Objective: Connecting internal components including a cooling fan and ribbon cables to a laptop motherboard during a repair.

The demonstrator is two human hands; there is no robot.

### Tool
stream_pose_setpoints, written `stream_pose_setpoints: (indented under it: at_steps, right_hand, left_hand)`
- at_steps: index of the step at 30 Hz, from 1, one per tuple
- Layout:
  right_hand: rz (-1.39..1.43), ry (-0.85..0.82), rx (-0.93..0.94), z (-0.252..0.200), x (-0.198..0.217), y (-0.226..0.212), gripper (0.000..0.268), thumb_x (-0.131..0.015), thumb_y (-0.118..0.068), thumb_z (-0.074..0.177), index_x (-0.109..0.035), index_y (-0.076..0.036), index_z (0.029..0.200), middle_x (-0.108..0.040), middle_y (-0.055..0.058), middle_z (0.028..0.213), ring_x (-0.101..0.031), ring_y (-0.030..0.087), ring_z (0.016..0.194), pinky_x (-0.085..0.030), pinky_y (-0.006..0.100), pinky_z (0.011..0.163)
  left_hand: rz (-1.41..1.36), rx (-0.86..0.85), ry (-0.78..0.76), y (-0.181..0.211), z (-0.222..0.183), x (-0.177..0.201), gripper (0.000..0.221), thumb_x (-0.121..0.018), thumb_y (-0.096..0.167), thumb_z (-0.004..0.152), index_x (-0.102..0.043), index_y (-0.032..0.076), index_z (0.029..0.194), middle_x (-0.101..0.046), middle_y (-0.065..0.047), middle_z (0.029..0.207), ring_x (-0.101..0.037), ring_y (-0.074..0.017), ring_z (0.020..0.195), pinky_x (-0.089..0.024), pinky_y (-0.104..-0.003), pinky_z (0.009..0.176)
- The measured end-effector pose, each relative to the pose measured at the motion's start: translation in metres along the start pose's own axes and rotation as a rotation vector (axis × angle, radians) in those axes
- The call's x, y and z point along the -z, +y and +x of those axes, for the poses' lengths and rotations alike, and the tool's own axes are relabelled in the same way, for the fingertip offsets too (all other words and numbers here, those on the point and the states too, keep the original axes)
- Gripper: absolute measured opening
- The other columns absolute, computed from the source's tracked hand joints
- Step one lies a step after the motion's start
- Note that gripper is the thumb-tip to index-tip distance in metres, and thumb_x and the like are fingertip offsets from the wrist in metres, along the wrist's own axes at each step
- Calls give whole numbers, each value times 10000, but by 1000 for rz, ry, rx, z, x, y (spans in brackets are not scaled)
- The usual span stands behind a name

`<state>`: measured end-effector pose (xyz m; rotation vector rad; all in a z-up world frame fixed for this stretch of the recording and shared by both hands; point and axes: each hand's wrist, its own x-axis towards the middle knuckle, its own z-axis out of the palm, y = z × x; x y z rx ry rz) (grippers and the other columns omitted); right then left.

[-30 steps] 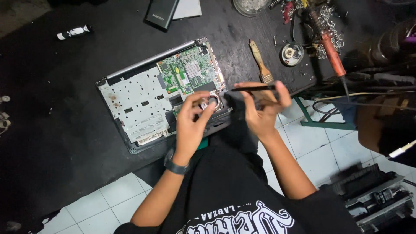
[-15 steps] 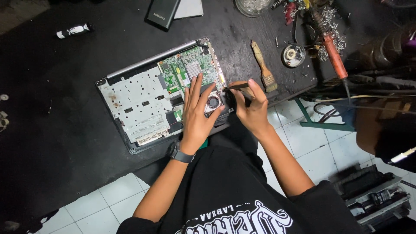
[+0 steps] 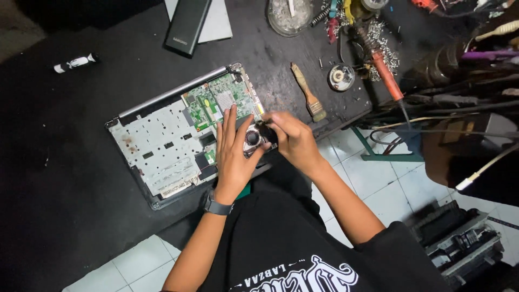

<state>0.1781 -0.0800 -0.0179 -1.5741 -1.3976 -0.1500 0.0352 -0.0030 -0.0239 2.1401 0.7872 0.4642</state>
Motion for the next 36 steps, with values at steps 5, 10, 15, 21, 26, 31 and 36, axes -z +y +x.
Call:
stream_pose_setpoints:
  at_steps: [5,10,15,21,26,31,36]
  right_hand:
    - [90,5,-6,-6,1,14,705,-727,107,908,-344,-107,1459,-724,225,1130,-733,449,932,-619,518,682]
    - [51,55,13,-14,-2,23,665,-808,79,859,-418,-86,1372,-756,205,1000,-741,433,800,-584,475,578]
    - [168,-30,-151,-1,5,7,533,-708,76,948,-410,-68,1365,-755,238,971,-730,490,807,-549,508,551]
    - [194,-89,-84,9,4,-8,694,-710,139,911,-362,-109,1457,-706,206,1193,-722,457,1005,-634,468,689]
    - [-23,-103,-103,-15,4,1,242,-696,-10,978,-589,-131,1159,-761,149,1035,-741,383,879,-585,439,658]
    - [121,-233,-316,-35,6,25,221,-711,0,971,-696,-15,1190,-736,204,1082,-707,429,1024,-569,485,877]
    - [200,-95,-31,-37,7,42,631,-645,163,1016,-240,39,1484,-608,378,1108,-685,392,977,-585,502,878]
  left_hand:
    - [30,-30,-26,0,-2,3,762,-868,270,870,-499,89,1512,-135,-180,1703,-76,-347,1583,-45,-542,1272]
    - [41,-31,-27,-3,-3,0,779,-872,268,866,-488,98,1521,-124,-176,1705,-58,-349,1583,-37,-543,1270]
    - [41,-31,-31,-1,-2,1,745,-859,297,876,-506,112,1505,-114,-160,1711,-61,-343,1586,-45,-545,1271]
    - [60,-29,-79,3,-1,9,691,-848,287,875,-536,52,1446,-136,-213,1697,-82,-385,1574,-57,-547,1268]
    - [-91,-22,-104,7,-1,26,645,-806,291,912,-534,92,1462,-241,-216,1668,-191,-413,1547,-100,-577,1255]
    - [-245,55,36,2,-13,145,421,-819,266,879,-689,224,1277,-562,-61,1493,-540,-333,1396,-421,-502,1161]
    - [172,33,625,-84,-24,296,64,-637,66,1133,-575,77,1135,-624,-111,1233,-589,-204,991,-471,-319,837]
